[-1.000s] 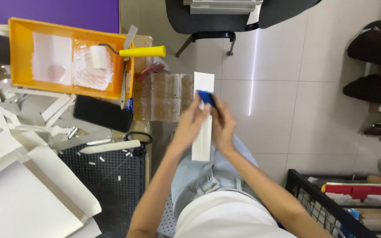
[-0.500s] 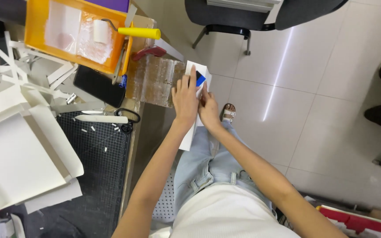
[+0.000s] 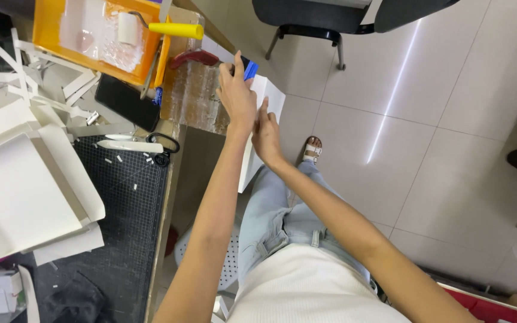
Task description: The person smooths the edges and surfaces of white paperboard boxes using a blue plastic card and a yellow-handled roller. The person repeatedly rubs the card along the box edges and rolls the roller over the box surfaces to flatten or seal them. Finished boxes are stacked on a nearby chair.
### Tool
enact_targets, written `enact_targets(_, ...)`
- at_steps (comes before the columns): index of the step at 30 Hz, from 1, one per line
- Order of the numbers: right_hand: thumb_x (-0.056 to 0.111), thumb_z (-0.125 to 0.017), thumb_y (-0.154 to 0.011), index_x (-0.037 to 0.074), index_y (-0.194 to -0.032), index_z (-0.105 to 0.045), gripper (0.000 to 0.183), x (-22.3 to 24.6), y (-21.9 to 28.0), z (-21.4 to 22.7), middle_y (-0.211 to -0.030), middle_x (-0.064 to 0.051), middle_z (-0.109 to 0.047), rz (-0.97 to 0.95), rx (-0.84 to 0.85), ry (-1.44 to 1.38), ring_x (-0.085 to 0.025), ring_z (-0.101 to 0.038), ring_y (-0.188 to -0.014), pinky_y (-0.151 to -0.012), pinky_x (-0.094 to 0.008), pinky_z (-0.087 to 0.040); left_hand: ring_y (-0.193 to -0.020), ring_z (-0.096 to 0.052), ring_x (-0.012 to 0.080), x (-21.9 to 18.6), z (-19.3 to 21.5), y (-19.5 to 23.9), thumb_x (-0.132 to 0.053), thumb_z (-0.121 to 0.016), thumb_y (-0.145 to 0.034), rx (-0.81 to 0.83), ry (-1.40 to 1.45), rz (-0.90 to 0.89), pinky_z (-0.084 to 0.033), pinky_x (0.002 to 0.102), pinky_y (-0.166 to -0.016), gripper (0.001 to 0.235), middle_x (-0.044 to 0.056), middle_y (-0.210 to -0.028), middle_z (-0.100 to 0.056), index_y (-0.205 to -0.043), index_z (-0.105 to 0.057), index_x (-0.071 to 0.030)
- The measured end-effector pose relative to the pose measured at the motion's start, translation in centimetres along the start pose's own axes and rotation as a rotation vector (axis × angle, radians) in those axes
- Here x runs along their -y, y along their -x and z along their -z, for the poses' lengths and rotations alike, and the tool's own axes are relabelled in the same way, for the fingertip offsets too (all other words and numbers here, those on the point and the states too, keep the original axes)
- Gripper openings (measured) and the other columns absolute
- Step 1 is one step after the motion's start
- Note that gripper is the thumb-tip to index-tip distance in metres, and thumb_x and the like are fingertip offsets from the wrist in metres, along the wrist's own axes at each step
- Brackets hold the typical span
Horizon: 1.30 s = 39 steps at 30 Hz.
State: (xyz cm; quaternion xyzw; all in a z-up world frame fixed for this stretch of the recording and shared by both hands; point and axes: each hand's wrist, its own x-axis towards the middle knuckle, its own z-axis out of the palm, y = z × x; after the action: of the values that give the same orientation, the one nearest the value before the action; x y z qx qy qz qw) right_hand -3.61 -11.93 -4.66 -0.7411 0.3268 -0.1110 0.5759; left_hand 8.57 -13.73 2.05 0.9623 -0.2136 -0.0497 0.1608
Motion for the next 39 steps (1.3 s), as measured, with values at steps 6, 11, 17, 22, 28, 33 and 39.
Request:
enact_targets(6,-0.003,-0.048,-0.095,0.016,-0.161,0.002,0.086,3.2,0.0,2.1,-0.095,-0.010,-0.046,-0.158,0.092,-0.009,-0.025,-0.048,-0.080,-0.076,-0.038,-0.046,-0.112,-0.056,0.0291,1.0,1.6,1.3,0.005,-0.068,-0.086,0.055,0.056,-0.051,-0.048,0.042,-0.082,0.072,0.012,-0.121,-0.049,-0.149,-0.041,-0.017)
enact_targets(11,0.012,-0.054,-0.101,0.008,-0.160,-0.005,0.077,3.1,0.1,2.5,-0.101,-0.013,-0.053,-0.105,0.097,0.071,-0.028,-0.060,-0.092,-0.081,-0.040,-0.053,-0.109,-0.059,0.0328,2.4,2.9,4.4,0.000,-0.071,-0.085,0.055,0.052,-0.070,-0.050,0.044,-0.080,0.072,0.011,-0.118,-0.049,-0.149,-0.041,-0.013)
enact_targets(17,0.014,-0.058,-0.102,-0.001,-0.158,-0.016,0.072,3.6,-0.3,2.3,-0.103,-0.018,-0.058,-0.073,0.068,0.125,-0.033,-0.069,-0.100,-0.081,-0.040,-0.061,-0.117,-0.058,0.0328,5.4,4.1,8.8,-0.011,-0.073,-0.089,0.099,0.000,-0.089,-0.054,0.048,-0.086,0.075,0.008,-0.120,-0.048,-0.154,-0.036,-0.020)
enact_targets(22,0.014,-0.058,-0.101,-0.001,-0.158,-0.017,0.072,3.5,-0.3,2.5,-0.104,-0.021,-0.059,-0.067,0.058,0.113,-0.037,-0.070,-0.101,-0.079,-0.041,-0.062,-0.113,-0.059,0.0316,7.3,5.1,11.3,-0.010,-0.069,-0.091,0.022,-0.011,-0.264,-0.050,0.045,-0.083,0.072,0.009,-0.115,-0.052,-0.155,-0.038,-0.019)
enact_targets(28,0.012,-0.065,-0.097,-0.003,-0.157,-0.016,0.079,3.7,0.1,2.8,-0.105,-0.025,-0.059,-0.071,0.072,0.113,-0.044,-0.067,-0.102,-0.077,-0.047,-0.061,-0.098,-0.055,0.0196,3.9,1.7,5.0,-0.011,-0.067,-0.089,-0.175,-0.130,-0.584,-0.041,0.034,-0.079,0.068,0.001,-0.111,-0.055,-0.152,-0.044,-0.021)
enact_targets(33,0.008,-0.057,-0.099,-0.006,-0.157,-0.015,0.072,5.9,0.3,3.7,-0.108,-0.023,-0.060,-0.123,0.103,0.079,-0.039,-0.068,-0.103,-0.077,-0.043,-0.062,-0.085,-0.052,0.0159,1.7,-0.3,-0.4,-0.004,-0.061,-0.090,-0.409,-0.289,-0.607,-0.037,0.032,-0.070,0.063,-0.003,-0.102,-0.056,-0.148,-0.046,-0.024)
enact_targets(39,0.012,-0.055,-0.101,-0.008,-0.156,-0.017,0.069,7.0,0.5,4.2,-0.111,-0.024,-0.059,-0.132,0.135,0.111,-0.040,-0.067,-0.105,-0.083,-0.049,-0.061,-0.089,-0.057,0.0205,0.9,4.9,2.2,-0.004,-0.052,-0.101,-0.371,-0.078,-0.700,-0.039,0.031,-0.072,0.050,0.003,-0.106,-0.057,-0.150,-0.047,-0.013)
